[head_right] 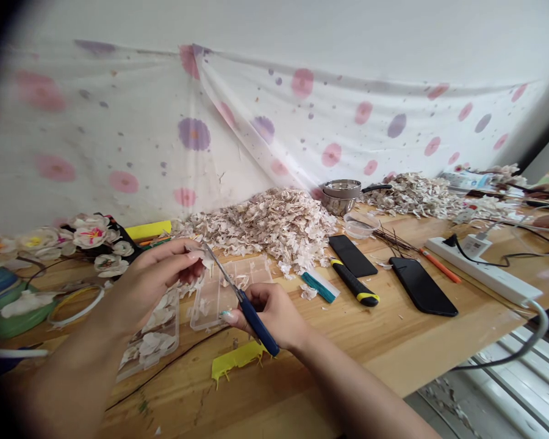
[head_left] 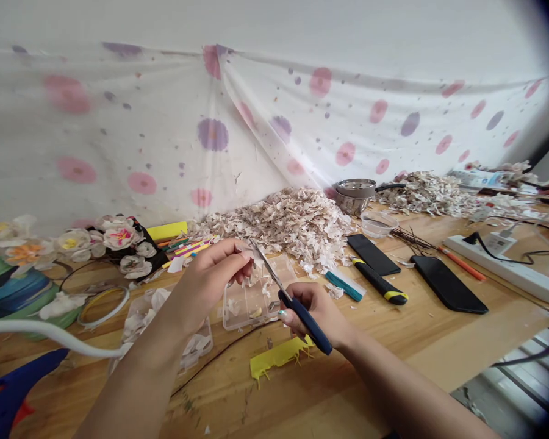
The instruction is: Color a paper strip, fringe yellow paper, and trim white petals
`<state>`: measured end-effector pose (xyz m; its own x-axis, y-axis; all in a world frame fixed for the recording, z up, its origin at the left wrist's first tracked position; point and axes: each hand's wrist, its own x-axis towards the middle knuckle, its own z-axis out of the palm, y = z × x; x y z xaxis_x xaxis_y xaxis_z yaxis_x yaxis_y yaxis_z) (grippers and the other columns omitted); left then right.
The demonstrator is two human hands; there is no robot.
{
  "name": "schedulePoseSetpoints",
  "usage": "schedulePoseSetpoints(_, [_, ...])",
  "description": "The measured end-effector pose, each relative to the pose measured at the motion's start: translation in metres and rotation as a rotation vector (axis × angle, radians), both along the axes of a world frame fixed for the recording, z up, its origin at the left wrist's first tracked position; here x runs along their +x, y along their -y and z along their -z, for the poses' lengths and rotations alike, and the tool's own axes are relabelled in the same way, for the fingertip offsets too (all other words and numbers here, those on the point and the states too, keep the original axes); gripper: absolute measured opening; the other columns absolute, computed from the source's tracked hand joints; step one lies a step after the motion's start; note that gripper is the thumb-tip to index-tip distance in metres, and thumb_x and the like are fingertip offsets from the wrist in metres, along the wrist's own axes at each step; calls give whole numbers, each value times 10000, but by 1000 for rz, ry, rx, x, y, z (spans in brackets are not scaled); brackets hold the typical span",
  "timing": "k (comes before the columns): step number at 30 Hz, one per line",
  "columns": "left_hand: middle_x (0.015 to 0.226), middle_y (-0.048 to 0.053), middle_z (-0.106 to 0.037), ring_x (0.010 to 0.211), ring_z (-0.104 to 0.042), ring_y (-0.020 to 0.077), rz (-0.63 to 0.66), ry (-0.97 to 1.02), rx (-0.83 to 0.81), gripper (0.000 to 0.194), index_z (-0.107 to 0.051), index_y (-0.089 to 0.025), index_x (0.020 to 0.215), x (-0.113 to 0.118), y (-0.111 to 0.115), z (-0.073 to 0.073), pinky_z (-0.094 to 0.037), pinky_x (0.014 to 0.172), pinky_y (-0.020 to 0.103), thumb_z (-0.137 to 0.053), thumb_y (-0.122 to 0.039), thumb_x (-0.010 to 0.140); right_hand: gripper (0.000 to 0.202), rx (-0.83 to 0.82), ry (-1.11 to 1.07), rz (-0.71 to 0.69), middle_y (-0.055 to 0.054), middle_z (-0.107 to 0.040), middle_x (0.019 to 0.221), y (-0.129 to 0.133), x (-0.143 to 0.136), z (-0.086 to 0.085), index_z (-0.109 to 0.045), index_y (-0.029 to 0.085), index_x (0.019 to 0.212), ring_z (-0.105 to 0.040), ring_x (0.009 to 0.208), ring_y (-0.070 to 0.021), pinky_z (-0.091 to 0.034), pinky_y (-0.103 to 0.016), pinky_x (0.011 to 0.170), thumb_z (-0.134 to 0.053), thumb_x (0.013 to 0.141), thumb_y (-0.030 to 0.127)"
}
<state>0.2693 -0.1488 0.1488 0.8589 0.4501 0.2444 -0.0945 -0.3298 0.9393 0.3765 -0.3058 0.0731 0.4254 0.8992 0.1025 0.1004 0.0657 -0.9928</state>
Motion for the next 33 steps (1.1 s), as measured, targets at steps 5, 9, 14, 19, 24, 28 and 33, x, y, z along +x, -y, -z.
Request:
schedulePoseSetpoints(5, [601,-22,-542,588,-485,125,13,-16,-6,195,-575,-198,637,1,-1,1,-374,556,239,-562,-311,796,566,-48,2,22,42,-441,516,1,4,-1,-466,182,614,-414,452,-80,-283,-201,405,-732,566,679])
schedulePoseSetpoints(9, [598,-19,-550,582,-483,118,-22,-30,-47,204,-565,-189,615,3,-3,3,-368,553,236,-561,-311,780,558,-49,-15,34,40,-453,518,0,6,1,-476,178,627,-415,438,-78,-290,-198,395,-739,567,668])
schedulePoseSetpoints(14, [618,4,-583,582,-502,133,-47,-31,-82,189,-604,-174,660,8,-6,7,-375,547,252,-547,-316,772,591,-33,-20,51,37,-448,555,-1,7,5,-470,186,705,-419,440,-90,-318,-210,397,-649,618,742])
schedulePoseSetpoints(19, [639,-5,-550,629,-505,143,21,32,71,231,-562,-197,634,5,-6,6,-403,594,254,-510,-305,831,601,159,159,-39,-21,-466,782,1,8,0,-490,178,877,-439,695,-142,-409,-269,621,-507,741,763])
schedulePoseSetpoints(24, [654,-12,-514,656,-492,148,80,61,233,241,-549,-213,665,0,-1,3,-398,616,252,-478,-301,877,613,103,161,-209,-23,-430,843,4,12,-4,-450,183,895,-414,756,-155,-372,-284,682,-526,725,767])
schedulePoseSetpoints(28, [636,-21,-482,636,-461,144,86,24,288,258,-522,-216,653,1,1,2,-371,590,251,-464,-318,884,658,71,152,-235,-14,-432,843,6,14,-2,-467,177,910,-398,759,-153,-347,-289,689,-556,677,786])
schedulePoseSetpoints(33, [641,-19,-465,638,-439,151,105,-38,296,260,-503,-216,661,1,1,2,-347,577,265,-457,-344,882,625,79,96,-232,-6,-437,824,5,15,-2,-477,175,889,-408,743,-146,-349,-279,677,-600,675,750])
